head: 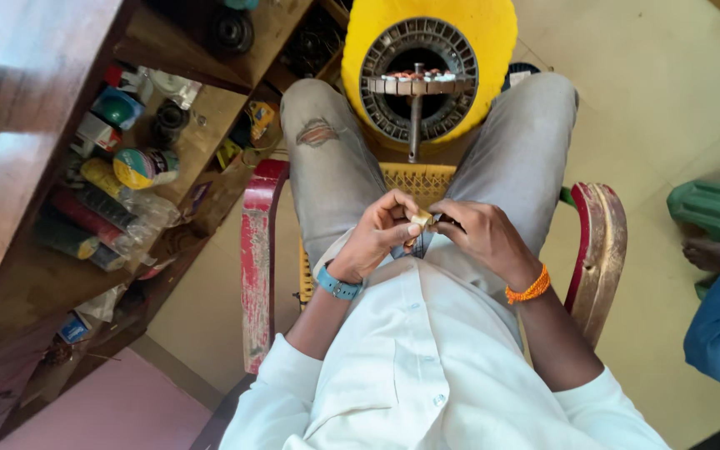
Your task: The person sits on a chair and works on a small motor armature resting on their lap, fitting carbon brush blocks into the holder and pressing them into place by hand. They briefly use a green-handled screwdriver on the assembly, pick a small part from the workbench, and continue seating the brush components.
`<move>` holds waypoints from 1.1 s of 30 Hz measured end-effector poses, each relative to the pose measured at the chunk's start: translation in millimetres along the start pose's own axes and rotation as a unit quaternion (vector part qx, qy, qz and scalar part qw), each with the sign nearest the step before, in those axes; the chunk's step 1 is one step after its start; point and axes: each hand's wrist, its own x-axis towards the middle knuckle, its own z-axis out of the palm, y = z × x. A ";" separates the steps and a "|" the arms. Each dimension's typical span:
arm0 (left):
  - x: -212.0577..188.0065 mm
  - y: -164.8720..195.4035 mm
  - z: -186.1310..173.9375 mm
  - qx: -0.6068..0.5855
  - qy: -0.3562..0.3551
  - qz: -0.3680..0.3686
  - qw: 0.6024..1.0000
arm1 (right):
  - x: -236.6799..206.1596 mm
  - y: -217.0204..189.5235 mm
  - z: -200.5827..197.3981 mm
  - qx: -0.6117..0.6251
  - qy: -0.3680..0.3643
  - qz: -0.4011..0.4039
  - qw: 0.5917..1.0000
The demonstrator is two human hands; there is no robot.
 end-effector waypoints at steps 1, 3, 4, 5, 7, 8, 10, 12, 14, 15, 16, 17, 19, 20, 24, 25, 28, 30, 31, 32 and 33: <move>1.1 3.4 3.0 0.006 -0.003 0.000 1.000 | 1.3 -1.8 -0.4 -0.005 -0.022 0.023 0.999; 3.3 10.6 7.5 0.013 0.001 -0.006 1.000 | 1.8 -5.2 -1.6 0.028 0.004 -0.004 1.000; 4.1 14.3 9.0 0.012 0.009 -0.011 1.000 | 1.7 -6.2 -3.2 0.043 0.017 -0.019 0.999; 5.0 17.9 10.3 0.011 0.015 -0.017 1.000 | 0.8 -7.0 -5.6 0.047 0.011 -0.006 0.999; 6.2 24.4 12.8 0.063 0.000 -0.031 0.998 | -0.9 -8.2 -10.1 0.057 -0.002 0.018 0.998; 6.4 26.9 14.1 0.089 -0.007 -0.039 0.995 | -0.7 -7.4 -12.5 0.095 -0.016 -0.023 0.995; 8.3 28.7 17.4 0.077 -0.022 -0.033 0.996 | -1.4 -2.0 -19.7 0.171 -0.044 -0.104 0.979; 11.5 29.5 17.6 0.072 -0.038 -0.031 0.996 | -2.3 4.3 -19.5 0.136 -0.029 -0.096 0.986; 14.4 28.5 15.5 0.070 -0.051 -0.034 0.996 | -5.5 13.0 -17.6 0.162 -0.033 -0.054 0.985; 14.9 26.6 14.6 0.082 -0.047 -0.039 0.995 | -8.1 17.6 -15.9 0.206 -0.042 -0.015 0.978; 15.7 24.7 13.2 0.096 -0.043 -0.043 0.994 | -10.0 22.4 -13.6 0.248 -0.050 0.024 0.967; 16.8 22.9 11.7 0.110 -0.041 -0.046 0.992 | -11.5 27.3 -11.2 0.304 -0.074 0.054 0.948; 18.7 18.7 9.5 0.106 -0.053 -0.040 0.992 | -14.9 37.1 -7.2 0.410 -0.122 0.115 0.897; 18.6 16.2 8.8 0.104 -0.058 -0.038 0.992 | -16.9 41.8 -5.0 0.415 -0.119 0.123 0.894; 20.3 9.6 3.2 0.110 -0.105 -0.043 0.987 | -22.4 52.7 0.0 0.452 -0.083 0.147 0.876; 20.7 8.1 1.3 0.114 -0.115 -0.050 0.986 | -23.4 52.6 -0.4 0.466 -0.071 0.151 0.869; 23.1 6.6 -6.4 0.132 -0.112 -0.050 0.984 | -18.4 48.3 -13.7 0.369 -0.079 0.186 0.907; 25.8 6.3 -8.4 0.155 -0.086 -0.026 0.984 | -12.6 37.5 -19.1 0.316 -0.054 0.183 0.929; 27.0 6.5 -7.7 0.171 -0.066 -0.007 0.983 | -11.1 30.0 -20.9 0.289 -0.040 0.181 0.939; 27.8 7.5 -6.0 0.186 -0.047 0.011 0.981 | -10.3 21.5 -22.2 0.256 -0.002 0.172 0.951; 27.5 10.0 -4.0 0.262 0.010 0.054 0.963 | -8.9 13.1 -23.1 0.222 0.038 0.161 0.961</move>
